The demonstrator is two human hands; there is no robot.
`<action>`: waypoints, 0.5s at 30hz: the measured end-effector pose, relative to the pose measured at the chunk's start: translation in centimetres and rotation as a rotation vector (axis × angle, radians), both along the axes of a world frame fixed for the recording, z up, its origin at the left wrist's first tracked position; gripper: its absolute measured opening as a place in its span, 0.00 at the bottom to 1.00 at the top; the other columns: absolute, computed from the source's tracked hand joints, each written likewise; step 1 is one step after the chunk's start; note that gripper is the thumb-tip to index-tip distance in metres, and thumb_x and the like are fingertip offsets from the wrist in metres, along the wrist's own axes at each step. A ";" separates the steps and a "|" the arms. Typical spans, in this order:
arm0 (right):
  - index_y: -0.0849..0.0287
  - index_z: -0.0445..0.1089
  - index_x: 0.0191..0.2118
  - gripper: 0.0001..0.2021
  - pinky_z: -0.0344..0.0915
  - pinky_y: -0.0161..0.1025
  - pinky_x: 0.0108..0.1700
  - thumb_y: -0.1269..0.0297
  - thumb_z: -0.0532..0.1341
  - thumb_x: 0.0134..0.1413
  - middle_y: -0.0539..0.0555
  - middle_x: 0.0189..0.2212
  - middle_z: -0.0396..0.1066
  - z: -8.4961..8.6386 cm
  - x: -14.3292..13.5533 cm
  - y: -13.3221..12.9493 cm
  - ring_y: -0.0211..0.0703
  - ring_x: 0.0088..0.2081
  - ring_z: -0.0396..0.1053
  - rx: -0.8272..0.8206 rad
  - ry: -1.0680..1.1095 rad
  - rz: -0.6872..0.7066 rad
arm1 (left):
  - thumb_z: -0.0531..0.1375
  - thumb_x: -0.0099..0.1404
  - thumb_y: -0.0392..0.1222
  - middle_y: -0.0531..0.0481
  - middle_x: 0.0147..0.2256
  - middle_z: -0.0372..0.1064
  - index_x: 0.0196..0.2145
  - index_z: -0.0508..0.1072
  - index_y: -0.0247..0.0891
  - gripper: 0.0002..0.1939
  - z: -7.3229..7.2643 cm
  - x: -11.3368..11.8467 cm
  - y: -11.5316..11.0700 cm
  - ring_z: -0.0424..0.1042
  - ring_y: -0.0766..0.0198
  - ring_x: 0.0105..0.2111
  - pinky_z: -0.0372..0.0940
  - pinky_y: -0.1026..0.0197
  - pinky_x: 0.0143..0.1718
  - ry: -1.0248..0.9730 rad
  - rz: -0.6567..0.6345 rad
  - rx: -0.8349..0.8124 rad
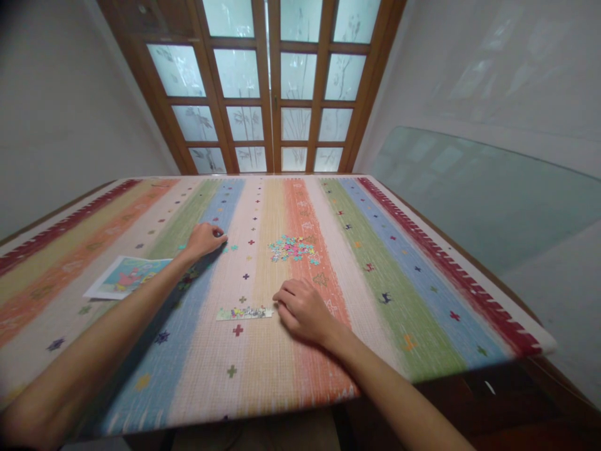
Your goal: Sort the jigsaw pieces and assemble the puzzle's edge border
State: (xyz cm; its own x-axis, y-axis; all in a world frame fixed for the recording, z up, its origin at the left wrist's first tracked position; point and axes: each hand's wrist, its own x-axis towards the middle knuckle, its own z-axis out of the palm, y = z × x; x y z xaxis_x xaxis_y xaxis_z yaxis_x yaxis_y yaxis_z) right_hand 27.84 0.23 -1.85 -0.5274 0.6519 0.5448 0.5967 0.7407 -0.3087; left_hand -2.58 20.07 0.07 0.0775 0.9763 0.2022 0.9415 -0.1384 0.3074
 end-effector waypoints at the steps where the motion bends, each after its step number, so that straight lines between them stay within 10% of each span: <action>1: 0.59 0.74 0.36 0.11 0.60 0.43 0.38 0.71 0.54 0.65 0.56 0.31 0.72 0.0 0.0 0.0 0.45 0.33 0.66 0.008 0.010 -0.007 | 0.62 0.56 0.41 0.40 0.34 0.78 0.31 0.80 0.37 0.08 0.1 0.1 0.0 0.75 0.46 0.43 0.65 0.50 0.52 -0.014 -0.002 0.002; 15: 0.60 0.74 0.41 0.08 0.65 0.43 0.37 0.68 0.57 0.66 0.57 0.33 0.73 0.1 0.0 0.0 0.45 0.34 0.69 -0.017 0.100 -0.026 | 0.62 0.62 0.43 0.45 0.36 0.79 0.38 0.78 0.38 0.09 2.0 3.5 -6.3 0.74 0.60 0.34 0.69 0.58 0.39 -0.480 -0.278 -0.123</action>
State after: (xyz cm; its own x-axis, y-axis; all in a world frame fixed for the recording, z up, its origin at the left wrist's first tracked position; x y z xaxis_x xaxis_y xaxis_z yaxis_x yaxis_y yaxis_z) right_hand 27.85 0.27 -1.76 -0.4536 0.6745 0.5825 0.5814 0.7193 -0.3802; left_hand 0.91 13.76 2.11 0.2619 0.9510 0.1644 0.6256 -0.2970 0.7214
